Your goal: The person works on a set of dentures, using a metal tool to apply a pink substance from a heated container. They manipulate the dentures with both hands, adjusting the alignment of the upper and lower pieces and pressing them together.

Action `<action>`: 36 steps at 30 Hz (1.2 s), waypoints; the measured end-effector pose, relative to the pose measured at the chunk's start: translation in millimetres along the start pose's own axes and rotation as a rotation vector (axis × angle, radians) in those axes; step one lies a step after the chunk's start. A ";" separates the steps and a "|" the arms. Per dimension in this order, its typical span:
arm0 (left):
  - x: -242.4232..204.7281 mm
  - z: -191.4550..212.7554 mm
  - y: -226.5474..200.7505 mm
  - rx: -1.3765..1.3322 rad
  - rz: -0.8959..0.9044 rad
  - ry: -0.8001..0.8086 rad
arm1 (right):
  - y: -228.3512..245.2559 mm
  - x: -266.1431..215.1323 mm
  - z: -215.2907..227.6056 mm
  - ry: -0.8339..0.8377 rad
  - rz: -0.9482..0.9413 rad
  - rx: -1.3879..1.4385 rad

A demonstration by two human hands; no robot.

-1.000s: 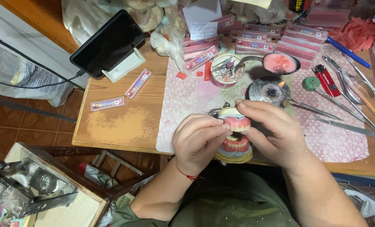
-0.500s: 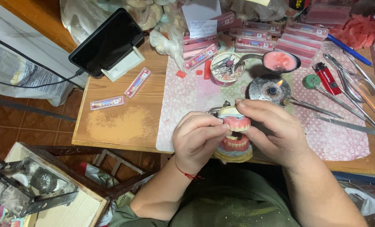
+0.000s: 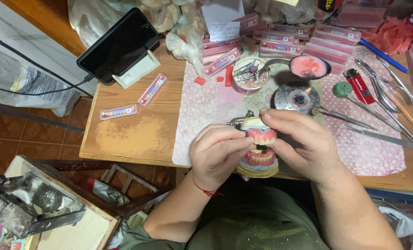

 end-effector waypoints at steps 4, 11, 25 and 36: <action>-5.2 -1.0 3.3 -0.007 0.002 0.025 | -3.5 -2.4 -0.7 0.003 -0.011 -0.011; -7.1 -2.9 1.6 0.061 -0.013 0.030 | -2.5 -2.5 -1.0 0.013 0.006 -0.001; 5.2 -1.9 -7.5 0.088 -0.036 0.023 | -2.1 -1.3 -0.3 0.009 0.024 -0.001; 8.0 -0.3 -11.0 0.085 -0.042 0.041 | -0.5 -0.6 -0.6 0.012 0.034 -0.003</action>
Point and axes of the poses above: each hand's wrist, its own x-axis towards the middle knuckle, its own z-axis out of the back of the hand, y = z × x, the point moved 7 cm from there along x, towards the middle knuckle, and after that the axes turned 3 degrees about y, right-handed, at the moved point
